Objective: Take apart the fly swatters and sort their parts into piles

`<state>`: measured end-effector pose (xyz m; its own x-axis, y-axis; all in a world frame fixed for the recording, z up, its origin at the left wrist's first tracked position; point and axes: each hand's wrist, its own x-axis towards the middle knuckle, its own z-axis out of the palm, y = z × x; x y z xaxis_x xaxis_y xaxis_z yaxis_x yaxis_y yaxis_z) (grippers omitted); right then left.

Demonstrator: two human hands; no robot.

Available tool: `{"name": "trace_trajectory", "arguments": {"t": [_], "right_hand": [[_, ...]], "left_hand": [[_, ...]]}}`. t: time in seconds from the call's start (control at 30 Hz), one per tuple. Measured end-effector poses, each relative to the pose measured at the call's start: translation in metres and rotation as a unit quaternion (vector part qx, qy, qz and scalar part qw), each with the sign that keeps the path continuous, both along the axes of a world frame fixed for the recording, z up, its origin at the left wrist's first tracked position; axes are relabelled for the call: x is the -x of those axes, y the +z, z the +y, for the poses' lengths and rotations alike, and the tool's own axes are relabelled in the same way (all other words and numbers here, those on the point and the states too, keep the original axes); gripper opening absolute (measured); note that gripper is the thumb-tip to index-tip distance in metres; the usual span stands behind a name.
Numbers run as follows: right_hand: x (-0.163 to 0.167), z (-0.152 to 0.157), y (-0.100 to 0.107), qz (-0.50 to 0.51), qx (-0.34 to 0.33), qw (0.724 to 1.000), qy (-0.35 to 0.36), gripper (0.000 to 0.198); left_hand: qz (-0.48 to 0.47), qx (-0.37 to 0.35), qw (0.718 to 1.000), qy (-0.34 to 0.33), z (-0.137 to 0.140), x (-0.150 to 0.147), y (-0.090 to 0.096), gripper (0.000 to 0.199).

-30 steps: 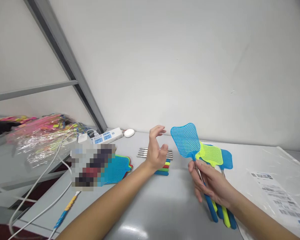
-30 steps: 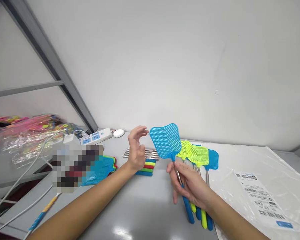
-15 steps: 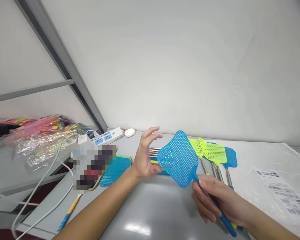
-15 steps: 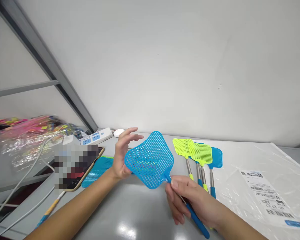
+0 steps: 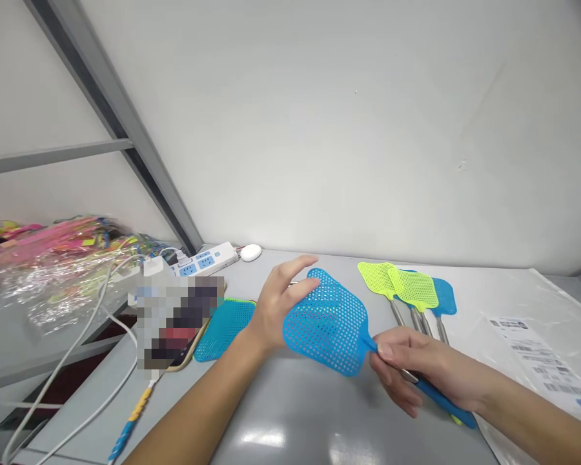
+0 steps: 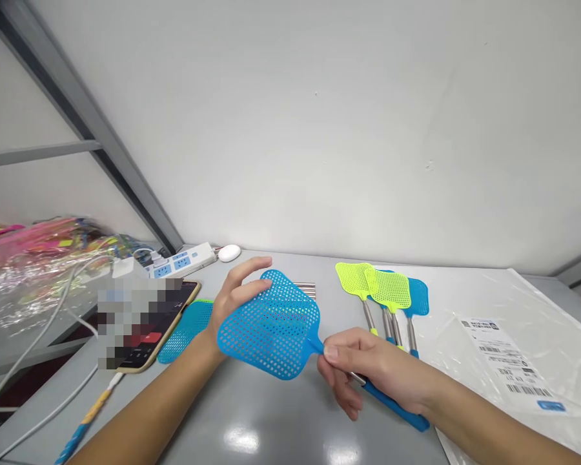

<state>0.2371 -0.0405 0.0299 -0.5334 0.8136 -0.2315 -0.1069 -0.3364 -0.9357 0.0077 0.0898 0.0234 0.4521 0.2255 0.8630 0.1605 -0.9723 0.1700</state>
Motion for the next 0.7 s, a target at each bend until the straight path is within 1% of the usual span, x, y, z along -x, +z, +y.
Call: {"name": "trace_trajectory", "arguments": {"t": [0.07,0.1,0.17,0.2,0.23,0.27,0.3,0.33,0.37,0.4,0.43,0.5,0.53,0.57,0.6,0.63,0.67,0.7], "right_hand": [[0.001,0.000,0.006,-0.046,-0.031,0.998,-0.003,0.039],[0.001,0.000,0.008,-0.077,-0.044,0.996,-0.002,0.039],[0.001,0.000,0.013,-0.163,-0.078,0.984,-0.010,0.038],[0.001,0.001,0.016,-0.220,-0.108,0.969,-0.021,0.038],[0.000,0.002,0.017,-0.281,-0.151,0.947,-0.037,0.037],[-0.002,0.005,0.018,-0.340,-0.204,0.916,-0.056,0.037],[-0.005,0.008,0.018,-0.393,-0.263,0.878,-0.077,0.035],[-0.009,0.011,0.017,-0.438,-0.322,0.833,-0.100,0.033],[-0.013,0.014,0.014,-0.473,-0.377,0.787,-0.121,0.030],[-0.019,0.018,0.010,-0.502,-0.425,0.739,-0.143,0.027],[-0.024,0.021,0.005,-0.527,-0.469,0.690,-0.162,0.026],[-0.035,0.025,-0.007,-0.563,-0.543,0.594,-0.188,0.027],[-0.041,0.027,-0.013,-0.575,-0.570,0.554,-0.192,0.029],[-0.045,0.029,-0.020,-0.581,-0.593,0.522,-0.194,0.031],[-0.049,0.030,-0.026,-0.582,-0.612,0.500,-0.193,0.033],[-0.053,0.031,-0.032,-0.580,-0.624,0.489,-0.189,0.036],[-0.056,0.032,-0.037,-0.578,-0.629,0.486,-0.183,0.038],[-0.058,0.033,-0.042,-0.576,-0.631,0.488,-0.177,0.039]], "left_hand": [[-0.009,-0.012,1.000,-0.003,0.000,0.002,0.003,0.021],[-0.015,-0.014,1.000,-0.015,0.000,0.002,0.004,0.018],[-0.031,0.000,0.999,-0.040,-0.001,0.001,0.007,0.022],[-0.038,0.014,0.998,-0.045,-0.002,0.000,0.008,0.025],[-0.045,0.033,0.998,-0.043,-0.003,-0.002,0.008,0.027],[-0.050,0.060,0.996,-0.033,-0.005,-0.004,0.009,0.030],[-0.048,0.098,0.994,-0.017,-0.008,-0.006,0.010,0.034],[-0.038,0.151,0.988,-0.001,-0.010,-0.008,0.012,0.039],[-0.021,0.219,0.976,0.010,-0.012,-0.011,0.013,0.043],[-0.004,0.297,0.955,0.013,-0.013,-0.013,0.014,0.046],[0.007,0.383,0.924,0.004,-0.015,-0.015,0.015,0.046],[-0.004,0.544,0.837,-0.052,-0.016,-0.020,0.016,0.038],[-0.023,0.604,0.792,-0.083,-0.017,-0.023,0.016,0.030],[-0.041,0.645,0.756,-0.106,-0.017,-0.025,0.015,0.023],[-0.058,0.670,0.731,-0.115,-0.017,-0.027,0.014,0.028],[-0.069,0.682,0.720,-0.112,-0.017,-0.028,0.013,0.039],[-0.076,0.685,0.717,-0.104,-0.016,-0.030,0.012,0.049],[-0.079,0.687,0.716,-0.099,-0.015,-0.031,0.010,0.055]]}}
